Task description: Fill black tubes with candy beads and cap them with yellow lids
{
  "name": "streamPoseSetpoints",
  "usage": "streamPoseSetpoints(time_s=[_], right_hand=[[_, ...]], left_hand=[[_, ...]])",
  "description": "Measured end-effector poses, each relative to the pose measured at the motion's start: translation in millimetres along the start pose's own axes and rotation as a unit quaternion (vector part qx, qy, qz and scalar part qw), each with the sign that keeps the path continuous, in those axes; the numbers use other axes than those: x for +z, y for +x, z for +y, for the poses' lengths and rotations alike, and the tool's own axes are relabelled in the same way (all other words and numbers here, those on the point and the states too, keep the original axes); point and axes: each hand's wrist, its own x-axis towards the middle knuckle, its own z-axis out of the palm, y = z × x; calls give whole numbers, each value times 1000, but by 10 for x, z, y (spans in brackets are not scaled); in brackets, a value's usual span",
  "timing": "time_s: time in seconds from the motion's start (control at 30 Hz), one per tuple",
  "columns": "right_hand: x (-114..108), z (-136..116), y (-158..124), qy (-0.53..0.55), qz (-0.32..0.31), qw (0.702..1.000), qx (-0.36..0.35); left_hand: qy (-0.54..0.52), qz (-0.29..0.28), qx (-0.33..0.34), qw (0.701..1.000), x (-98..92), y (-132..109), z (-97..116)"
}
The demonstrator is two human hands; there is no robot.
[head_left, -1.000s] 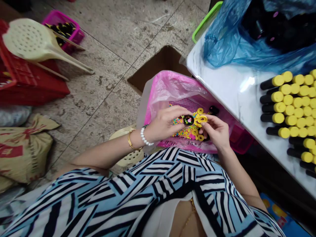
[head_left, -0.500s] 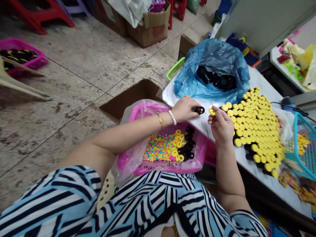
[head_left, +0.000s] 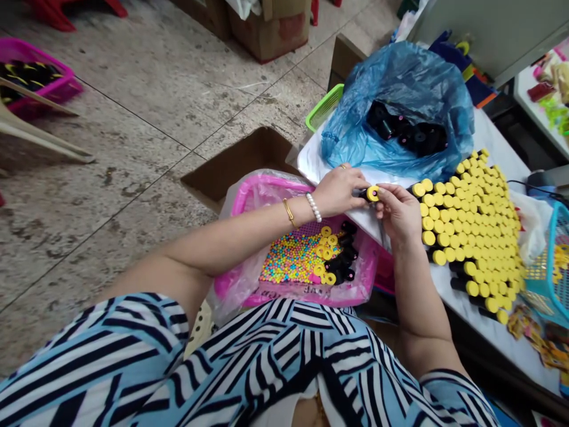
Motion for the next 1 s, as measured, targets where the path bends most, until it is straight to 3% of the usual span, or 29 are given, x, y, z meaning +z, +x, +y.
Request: streamPoseSetpoints(time_s=[0.17, 0.5, 0.63, 0.8, 0.87, 0.93, 1.0], right_hand=[[20, 23, 10, -25, 0, 1000, -1], [46, 107, -23, -85, 10, 994, -71], [3, 99, -7, -86, -18, 995, -56], [-17, 127, 11, -65, -39, 996, -45], [-11, 145, 12, -48, -35, 997, -55], [-3, 160, 9, -36, -28, 997, -66], [2, 174, -2, -31, -25, 996, -74]], left_hand=[[30, 12, 15, 999, 11, -26, 12], [62, 10, 24, 998, -1, -40, 46], [20, 19, 29, 999, -29, -60, 50], [-76, -46, -35, 995, -254, -23, 212], [-148, -93, -94, 980, -318, 7, 279], [-252, -144, -149, 945, -307, 38, 291], [-347, -156, -183, 906, -224, 58, 243]])
